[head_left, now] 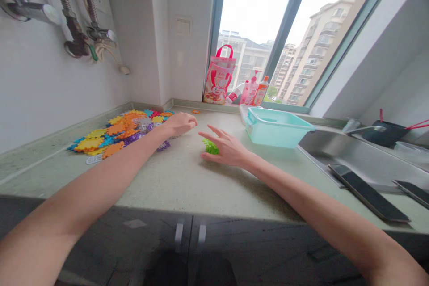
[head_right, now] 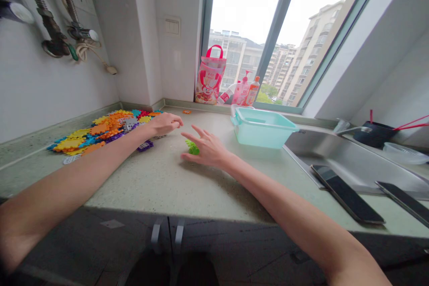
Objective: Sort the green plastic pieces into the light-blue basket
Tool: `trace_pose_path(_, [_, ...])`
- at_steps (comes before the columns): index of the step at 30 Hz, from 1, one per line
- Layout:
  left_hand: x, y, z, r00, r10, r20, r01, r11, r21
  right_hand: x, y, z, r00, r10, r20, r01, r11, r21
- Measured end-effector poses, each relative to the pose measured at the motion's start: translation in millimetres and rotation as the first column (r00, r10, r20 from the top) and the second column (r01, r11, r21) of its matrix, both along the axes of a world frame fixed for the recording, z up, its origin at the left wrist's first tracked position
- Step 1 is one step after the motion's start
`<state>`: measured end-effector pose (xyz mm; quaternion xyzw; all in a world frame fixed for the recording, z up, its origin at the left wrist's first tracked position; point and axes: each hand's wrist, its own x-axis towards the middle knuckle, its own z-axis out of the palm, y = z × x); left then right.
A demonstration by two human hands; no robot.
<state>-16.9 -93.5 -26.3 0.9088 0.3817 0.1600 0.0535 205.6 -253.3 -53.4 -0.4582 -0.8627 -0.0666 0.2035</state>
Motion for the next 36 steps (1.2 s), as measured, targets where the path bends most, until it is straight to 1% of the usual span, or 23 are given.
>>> trace_pose_path(1, [1,0,-4.6,0.997,0.068,-0.019,-0.067,0.995,0.068,0,1,-2.9,0.999,0.031,0.012,-0.031,0.999,-0.016])
trace_pose_path(2, [3,-1,-9.3,0.992,0.116,-0.043,-0.110,0.987,0.119,1,3,-5.7,0.998,0.056,0.018,-0.056,0.998,-0.028])
trace_pose_path(4, [9,-5,-18.0,0.984,0.152,-0.091,-0.133,0.973,0.190,5,7,-10.1,0.997,0.077,0.013,-0.077,0.997,-0.032])
trace_pose_path(7, [20,-13,-27.4,0.987,0.119,-0.105,-0.089,0.964,0.252,12,11,-13.3,0.997,0.072,0.003,-0.072,0.997,-0.021])
trace_pose_path(9, [26,-17,-31.9,0.993,0.067,-0.093,-0.040,0.963,0.266,16,13,-13.1,0.998,0.067,-0.021,-0.067,0.998,-0.015])
trace_pose_path(11, [31,-20,-35.7,0.996,0.012,-0.093,0.014,0.961,0.277,21,13,-9.3,0.997,0.057,-0.060,-0.055,0.998,0.023])
trace_pose_path(13, [34,-21,-39.0,0.995,-0.024,-0.101,0.052,0.957,0.285,30,12,-0.1,0.993,0.039,-0.114,-0.026,0.993,0.111])
trace_pose_path(15, [35,-21,-41.7,0.994,-0.037,-0.103,0.066,0.954,0.292,46,10,14.7,0.985,0.010,-0.173,0.033,0.970,0.242])
trace_pose_path(17, [35,-19,-43.7,0.995,-0.038,-0.096,0.065,0.952,0.300,70,8,32.6,0.974,-0.028,-0.223,0.116,0.913,0.391])
trace_pose_path(19, [35,-16,-45.0,0.994,-0.046,-0.098,0.075,0.948,0.310,99,7,49.1,0.959,-0.089,-0.269,0.223,0.821,0.525])
trace_pose_path(20, [35,-16,-45.5,0.993,-0.052,-0.102,0.082,0.946,0.315,115,7,55.4,0.943,-0.146,-0.298,0.298,0.767,0.569])
trace_pose_path(22, [36,-14,-46.1,0.991,-0.067,-0.115,0.100,0.944,0.313,143,10,62.6,0.887,-0.287,-0.361,0.456,0.661,0.596])
trace_pose_path(23, [36,-13,-46.4,0.990,-0.073,-0.120,0.107,0.945,0.310,155,12,63.6,0.852,-0.354,-0.385,0.522,0.619,0.587])
trace_pose_path(24, [36,-13,-46.5,0.989,-0.077,-0.123,0.111,0.946,0.305,165,14,63.6,0.821,-0.411,-0.397,0.571,0.591,0.569])
trace_pose_path(25, [36,-12,-46.7,0.989,-0.079,-0.124,0.113,0.947,0.301,173,15,63.2,0.800,-0.453,-0.394,0.600,0.582,0.549])
trace_pose_path(26, [37,-12,-46.9,0.989,-0.082,-0.123,0.116,0.948,0.298,179,16,63.2,0.790,-0.479,-0.383,0.612,0.587,0.530])
trace_pose_path(27, [37,-11,-47.0,0.989,-0.084,-0.121,0.117,0.948,0.296,182,15,64.2,0.790,-0.487,-0.373,0.613,0.598,0.517])
trace_pose_path(29, [37,-11,-47.3,0.989,-0.087,-0.117,0.118,0.948,0.295,181,10,70.6,0.801,-0.460,-0.382,0.598,0.604,0.526])
trace_pose_path(30, [37,-10,-47.5,0.989,-0.086,-0.119,0.118,0.948,0.295,178,6,75.6,0.808,-0.433,-0.399,0.589,0.595,0.547])
trace_pose_path(32, [37,-10,-47.9,0.988,-0.083,-0.128,0.118,0.947,0.298,168,-3,85.9,0.820,-0.374,-0.433,0.572,0.557,0.603])
trace_pose_path(34, [37,-10,-48.2,0.988,-0.079,-0.131,0.115,0.945,0.305,154,-11,90.8,0.848,-0.313,-0.428,0.530,0.537,0.656])
trace_pose_path(35, [37,-10,-48.2,0.989,-0.077,-0.130,0.114,0.945,0.308,146,-13,89.6,0.870,-0.282,-0.405,0.492,0.550,0.675])
trace_pose_path(36, [36,-10,-48.2,0.989,-0.076,-0.129,0.113,0.944,0.309,137,-14,85.8,0.899,-0.245,-0.364,0.436,0.585,0.684])
